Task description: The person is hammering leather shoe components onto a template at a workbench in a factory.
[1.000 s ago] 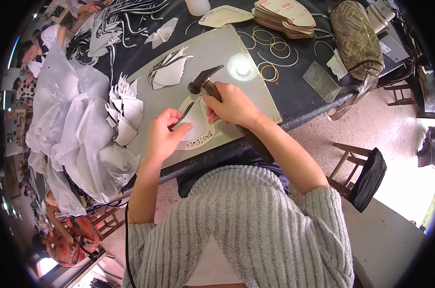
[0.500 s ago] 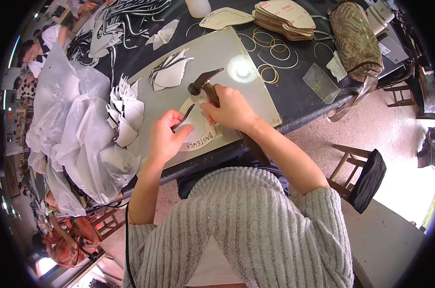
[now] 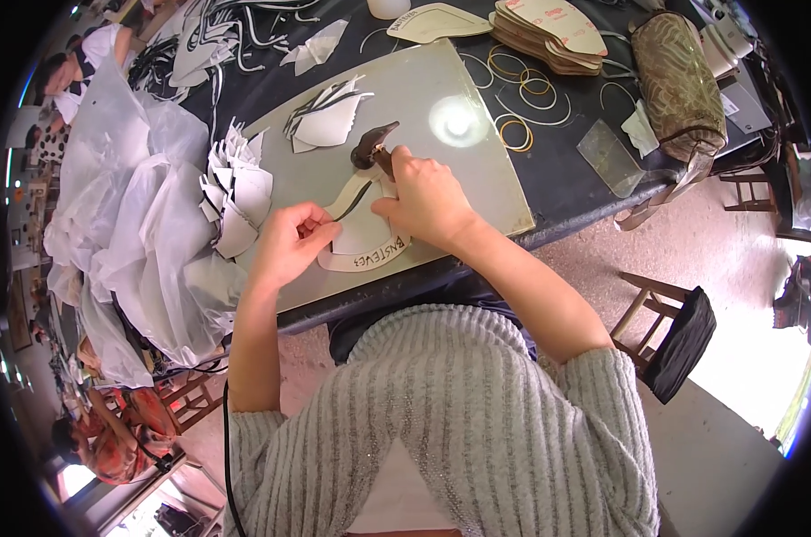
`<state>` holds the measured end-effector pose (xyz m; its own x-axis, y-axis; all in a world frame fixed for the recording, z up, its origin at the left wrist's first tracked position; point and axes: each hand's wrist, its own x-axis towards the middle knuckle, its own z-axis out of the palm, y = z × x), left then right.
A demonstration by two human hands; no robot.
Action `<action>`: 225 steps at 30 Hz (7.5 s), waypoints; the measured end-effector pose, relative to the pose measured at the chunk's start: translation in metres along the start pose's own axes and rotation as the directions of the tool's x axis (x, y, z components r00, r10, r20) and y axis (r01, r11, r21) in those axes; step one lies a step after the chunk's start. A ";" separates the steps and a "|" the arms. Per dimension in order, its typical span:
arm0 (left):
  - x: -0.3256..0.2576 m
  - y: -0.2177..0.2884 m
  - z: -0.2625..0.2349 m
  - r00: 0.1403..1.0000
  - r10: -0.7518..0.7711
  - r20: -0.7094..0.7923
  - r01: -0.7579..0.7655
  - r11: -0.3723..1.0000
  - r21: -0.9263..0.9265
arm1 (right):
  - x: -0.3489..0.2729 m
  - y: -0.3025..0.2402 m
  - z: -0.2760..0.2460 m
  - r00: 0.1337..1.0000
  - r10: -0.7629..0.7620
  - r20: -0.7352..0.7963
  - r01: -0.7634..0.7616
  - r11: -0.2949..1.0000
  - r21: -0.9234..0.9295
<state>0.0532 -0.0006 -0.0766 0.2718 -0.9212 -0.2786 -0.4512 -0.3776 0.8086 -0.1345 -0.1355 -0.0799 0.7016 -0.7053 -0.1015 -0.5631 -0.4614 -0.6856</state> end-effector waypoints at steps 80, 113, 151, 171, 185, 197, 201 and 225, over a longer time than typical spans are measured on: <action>0.011 0.004 0.070 0.780 0.507 -0.368 -0.378 0.849 0.369 | 0.010 -0.012 -0.071 0.876 -0.207 0.436 0.418 0.776 -0.473; 0.008 -0.001 0.063 0.711 0.630 -0.312 -0.473 0.757 0.451 | 0.014 -0.014 -0.066 0.830 -0.259 0.494 0.494 0.751 -0.437; -0.014 0.000 0.068 0.713 0.580 -0.394 -0.394 0.796 0.459 | 0.007 -0.015 -0.061 0.855 -0.169 0.491 0.414 0.792 -0.448; -0.016 0.004 0.072 0.690 0.627 -0.361 -0.392 0.743 0.542 | -0.015 -0.013 -0.037 0.925 -0.194 0.326 0.328 0.840 -0.432; -0.026 -0.003 0.073 0.674 0.637 -0.373 -0.341 0.717 0.608 | -0.011 -0.017 -0.040 0.918 -0.243 0.314 0.355 0.854 -0.380; -0.024 0.002 0.072 0.682 0.623 -0.383 -0.353 0.739 0.574 | -0.018 -0.022 -0.038 0.915 -0.330 0.231 0.389 0.874 -0.290; -0.027 -0.001 0.066 0.778 0.410 -0.477 -0.274 0.904 0.329 | -0.015 -0.012 -0.042 0.911 -0.142 0.387 0.309 0.856 -0.414; -0.035 -0.015 0.073 0.685 0.619 -0.385 -0.362 0.748 0.557 | -0.013 -0.043 -0.044 0.903 -0.279 0.326 0.382 0.870 -0.313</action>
<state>-0.0114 0.0304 -0.1163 0.2342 -0.8285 0.5087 -0.9089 -0.0009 0.4169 -0.1386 -0.1299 -0.0170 0.9332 -0.3329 -0.1356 -0.3587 -0.8388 -0.4095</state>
